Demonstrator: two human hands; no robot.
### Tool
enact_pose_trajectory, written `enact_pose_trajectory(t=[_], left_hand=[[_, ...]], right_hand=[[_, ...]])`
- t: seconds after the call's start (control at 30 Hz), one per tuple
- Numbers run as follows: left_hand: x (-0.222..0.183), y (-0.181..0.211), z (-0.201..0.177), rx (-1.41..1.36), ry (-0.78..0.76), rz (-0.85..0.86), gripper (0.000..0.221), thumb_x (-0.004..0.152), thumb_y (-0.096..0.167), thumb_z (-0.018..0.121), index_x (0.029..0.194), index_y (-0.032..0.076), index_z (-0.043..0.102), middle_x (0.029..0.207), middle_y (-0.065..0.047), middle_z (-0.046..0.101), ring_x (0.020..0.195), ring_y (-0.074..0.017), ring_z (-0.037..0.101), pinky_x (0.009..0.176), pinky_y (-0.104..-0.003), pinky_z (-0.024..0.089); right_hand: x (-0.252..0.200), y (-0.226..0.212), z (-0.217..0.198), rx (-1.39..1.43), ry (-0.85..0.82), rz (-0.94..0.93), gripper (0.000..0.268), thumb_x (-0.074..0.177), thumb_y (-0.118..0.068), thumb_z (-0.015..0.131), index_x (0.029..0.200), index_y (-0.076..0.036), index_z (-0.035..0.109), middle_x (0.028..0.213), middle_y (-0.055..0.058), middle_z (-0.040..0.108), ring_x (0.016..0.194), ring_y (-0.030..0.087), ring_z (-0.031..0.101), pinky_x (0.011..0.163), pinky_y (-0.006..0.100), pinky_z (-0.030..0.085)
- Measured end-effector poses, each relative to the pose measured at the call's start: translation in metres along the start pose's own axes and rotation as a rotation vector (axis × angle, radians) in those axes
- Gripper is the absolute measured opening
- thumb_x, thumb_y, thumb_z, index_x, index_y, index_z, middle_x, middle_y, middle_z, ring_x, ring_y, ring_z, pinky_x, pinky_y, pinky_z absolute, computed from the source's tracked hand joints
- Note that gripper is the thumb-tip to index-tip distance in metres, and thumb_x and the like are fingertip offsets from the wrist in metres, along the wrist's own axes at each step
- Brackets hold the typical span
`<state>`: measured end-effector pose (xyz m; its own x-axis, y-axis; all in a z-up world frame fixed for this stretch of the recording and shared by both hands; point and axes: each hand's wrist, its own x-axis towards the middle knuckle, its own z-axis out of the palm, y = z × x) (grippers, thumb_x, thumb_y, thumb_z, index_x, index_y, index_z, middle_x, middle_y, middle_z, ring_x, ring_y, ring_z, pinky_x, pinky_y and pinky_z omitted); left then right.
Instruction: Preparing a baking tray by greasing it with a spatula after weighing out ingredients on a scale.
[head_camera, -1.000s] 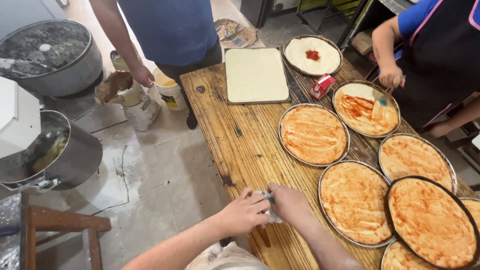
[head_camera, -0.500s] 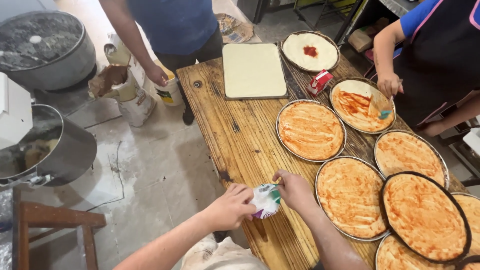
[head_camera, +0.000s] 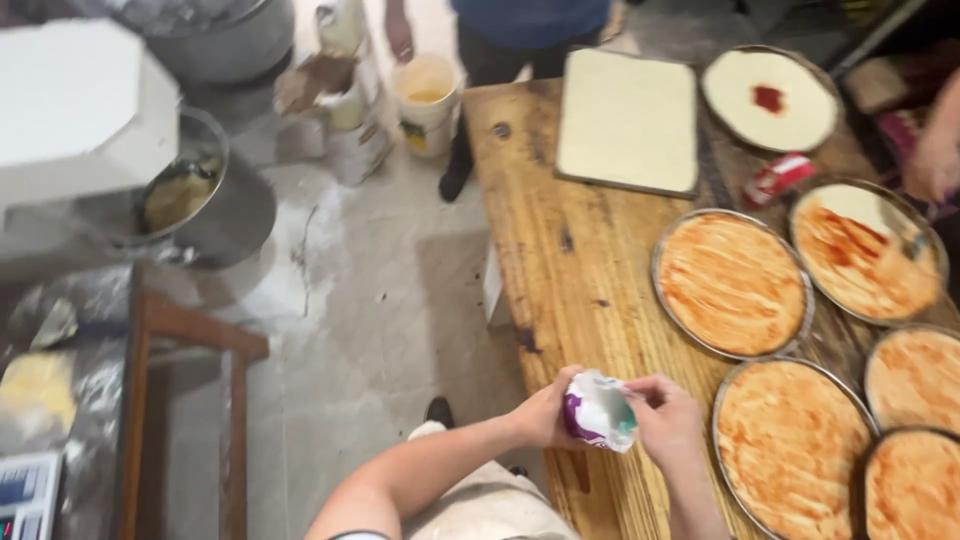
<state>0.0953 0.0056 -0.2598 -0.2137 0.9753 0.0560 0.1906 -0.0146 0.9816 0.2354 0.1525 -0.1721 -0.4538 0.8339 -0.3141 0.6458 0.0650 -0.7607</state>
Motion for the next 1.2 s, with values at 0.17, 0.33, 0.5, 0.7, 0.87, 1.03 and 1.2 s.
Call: enact_pose_trajectory(t=[0.17,0.33,0.5,0.7,0.87,1.03,1.2], left_hand=[[-0.012,0.007,-0.039,-0.100,-0.029,0.090,0.108,0.065,0.030,0.087,0.147,0.015,0.017,0.124,-0.020,0.058,0.105,-0.0341,0.065,0.089,-0.047,0.054],[-0.051,0.050,-0.122,-0.137,0.022,0.105,0.106,0.063,0.028,0.090,0.142,0.018,0.020,0.117,-0.016,0.056,0.096,-0.0265,0.061,0.083,-0.044,0.054],[-0.100,0.068,-0.200,-0.237,0.064,0.046,0.094,0.071,0.016,0.086,0.143,0.017,0.025,0.116,-0.011,0.054,0.099,-0.0212,0.058,0.085,-0.036,0.052],[-0.131,0.037,-0.255,-0.085,0.292,0.004,0.098,0.064,0.015,0.088,0.135,0.012,0.021,0.134,-0.009,0.039,0.102,-0.0269,0.060,0.079,-0.037,0.053],[-0.151,0.026,-0.300,-0.203,0.416,-0.027,0.098,0.062,0.009,0.086,0.135,0.011,0.021,0.123,-0.015,0.050,0.102,-0.0349,0.062,0.081,-0.043,0.052],[-0.153,0.005,-0.343,-0.291,0.580,-0.201,0.100,0.055,0.008,0.085,0.136,0.018,0.027,0.124,-0.021,0.059,0.106,-0.0466,0.063,0.089,-0.053,0.051],[-0.143,0.001,-0.397,-0.255,0.822,-0.281,0.106,0.053,0.011,0.087,0.146,0.019,0.036,0.126,-0.018,0.061,0.120,-0.0395,0.063,0.103,-0.047,0.049]], right_hand=[[-0.018,-0.034,0.008,0.177,0.010,-0.047,0.006,0.086,0.001,0.080,0.091,0.002,0.077,0.080,0.013,0.074,0.072,0.016,0.065,0.067,0.027,0.055],[-0.015,-0.050,0.037,0.287,-0.097,-0.198,0.008,0.087,-0.001,0.077,0.092,0.000,0.071,0.080,0.011,0.069,0.072,0.015,0.062,0.063,0.027,0.052],[0.004,-0.089,0.090,0.213,-0.530,-0.710,0.029,0.094,-0.018,0.063,0.118,-0.003,0.069,0.114,0.010,0.072,0.107,0.020,0.069,0.096,0.031,0.055],[0.014,-0.177,0.187,0.294,-1.066,-0.686,0.143,0.055,-0.082,0.079,0.158,-0.007,0.014,0.167,0.013,0.024,0.153,0.027,0.028,0.127,0.046,0.023],[0.040,-0.224,0.253,0.221,-1.341,-0.518,0.140,0.053,-0.059,0.098,0.159,-0.012,0.019,0.165,0.007,0.027,0.149,0.023,0.037,0.123,0.041,0.032],[0.086,-0.264,0.318,0.170,-1.478,-0.538,0.137,0.055,-0.056,0.098,0.158,-0.010,0.021,0.162,0.009,0.030,0.147,0.023,0.038,0.121,0.042,0.032],[0.129,-0.314,0.386,0.137,-1.605,-0.574,0.132,0.057,-0.053,0.099,0.157,-0.008,0.024,0.158,0.012,0.034,0.144,0.023,0.040,0.120,0.044,0.033]])
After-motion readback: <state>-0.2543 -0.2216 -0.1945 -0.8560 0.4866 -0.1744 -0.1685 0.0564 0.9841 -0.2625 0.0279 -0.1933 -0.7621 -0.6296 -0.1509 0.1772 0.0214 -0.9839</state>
